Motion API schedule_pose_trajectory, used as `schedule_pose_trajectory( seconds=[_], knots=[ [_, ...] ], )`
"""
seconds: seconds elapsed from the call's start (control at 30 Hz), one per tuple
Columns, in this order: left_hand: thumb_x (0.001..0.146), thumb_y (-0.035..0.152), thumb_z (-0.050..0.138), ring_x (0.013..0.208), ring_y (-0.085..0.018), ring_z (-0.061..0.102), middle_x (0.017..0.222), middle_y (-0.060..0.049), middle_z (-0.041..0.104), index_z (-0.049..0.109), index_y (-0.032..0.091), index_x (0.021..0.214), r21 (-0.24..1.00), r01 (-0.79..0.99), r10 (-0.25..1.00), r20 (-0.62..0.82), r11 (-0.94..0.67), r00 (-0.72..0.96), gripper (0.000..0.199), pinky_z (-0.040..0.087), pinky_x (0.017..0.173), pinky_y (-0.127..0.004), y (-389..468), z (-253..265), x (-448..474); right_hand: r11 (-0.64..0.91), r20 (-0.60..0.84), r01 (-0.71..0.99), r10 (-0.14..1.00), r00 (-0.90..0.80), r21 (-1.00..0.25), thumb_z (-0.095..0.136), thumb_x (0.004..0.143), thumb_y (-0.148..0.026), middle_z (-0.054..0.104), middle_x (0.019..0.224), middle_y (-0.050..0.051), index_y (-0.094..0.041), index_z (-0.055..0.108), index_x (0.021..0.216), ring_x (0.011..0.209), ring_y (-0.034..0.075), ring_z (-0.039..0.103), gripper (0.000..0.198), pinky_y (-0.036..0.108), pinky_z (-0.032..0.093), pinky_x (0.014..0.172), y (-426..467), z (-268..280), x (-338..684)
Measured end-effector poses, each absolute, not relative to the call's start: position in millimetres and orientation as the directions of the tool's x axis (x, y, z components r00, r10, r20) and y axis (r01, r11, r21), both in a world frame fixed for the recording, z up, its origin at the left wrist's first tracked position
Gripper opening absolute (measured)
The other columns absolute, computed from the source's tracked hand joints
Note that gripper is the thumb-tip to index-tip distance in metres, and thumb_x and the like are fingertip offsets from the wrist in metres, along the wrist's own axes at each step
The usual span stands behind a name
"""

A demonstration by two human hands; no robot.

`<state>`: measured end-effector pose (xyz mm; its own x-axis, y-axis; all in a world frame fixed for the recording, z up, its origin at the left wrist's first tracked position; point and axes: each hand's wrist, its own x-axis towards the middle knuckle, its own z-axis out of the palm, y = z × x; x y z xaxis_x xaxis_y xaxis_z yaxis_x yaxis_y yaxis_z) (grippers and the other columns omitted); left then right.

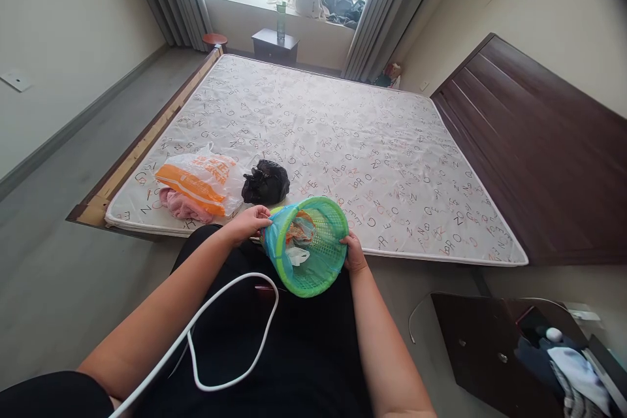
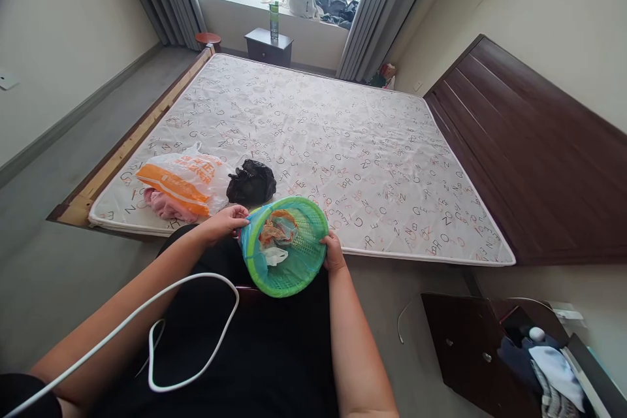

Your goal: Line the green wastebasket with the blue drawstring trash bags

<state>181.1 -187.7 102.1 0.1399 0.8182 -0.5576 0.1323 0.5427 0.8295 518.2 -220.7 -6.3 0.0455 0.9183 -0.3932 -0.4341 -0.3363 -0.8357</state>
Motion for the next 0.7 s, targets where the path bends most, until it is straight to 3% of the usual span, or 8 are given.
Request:
schedule_pose_trajectory(
  seconds=[0.2,0.5,0.7],
  knots=[
    [0.067,0.041,0.085,0.057,-0.01,0.05,0.07,0.004,0.057,0.06,0.019,0.087,0.78,0.119,0.769,-0.626,0.614,0.134,0.039,0.032,0.05,-0.02,-192.1,94.1,178.9,-0.365,-0.441,-0.462,0.896,0.063,-0.808,0.063,0.054,-0.022,0.066,0.068,-0.004,-0.022,0.064,0.078,0.063,0.017,0.056,0.024,0.029,0.047,0.06,-219.2,-3.2,516.1],
    [0.074,0.041,0.092,0.064,-0.012,0.062,0.079,0.0,0.063,0.06,0.018,0.096,0.696,-0.317,0.763,-0.564,0.645,0.315,0.046,0.055,0.062,-0.026,-200.0,71.7,170.6,-0.365,-0.443,-0.467,0.894,0.065,-0.806,0.063,0.055,-0.022,0.066,0.07,-0.003,-0.023,0.063,0.079,0.066,0.018,0.057,0.025,0.031,0.049,0.062,-217.9,-0.3,514.5],
    [0.076,0.027,0.088,0.064,-0.01,0.061,0.084,0.002,0.063,0.059,0.019,0.101,0.657,-0.457,0.8,-0.517,0.599,0.304,0.039,0.053,0.059,-0.022,-200.5,71.6,169.6,-0.359,-0.435,-0.458,0.898,0.07,-0.814,0.063,0.055,-0.023,0.066,0.07,-0.003,-0.024,0.062,0.078,0.066,0.019,0.057,0.022,0.031,0.049,0.062,-217.3,-1.5,514.7]
  ],
)
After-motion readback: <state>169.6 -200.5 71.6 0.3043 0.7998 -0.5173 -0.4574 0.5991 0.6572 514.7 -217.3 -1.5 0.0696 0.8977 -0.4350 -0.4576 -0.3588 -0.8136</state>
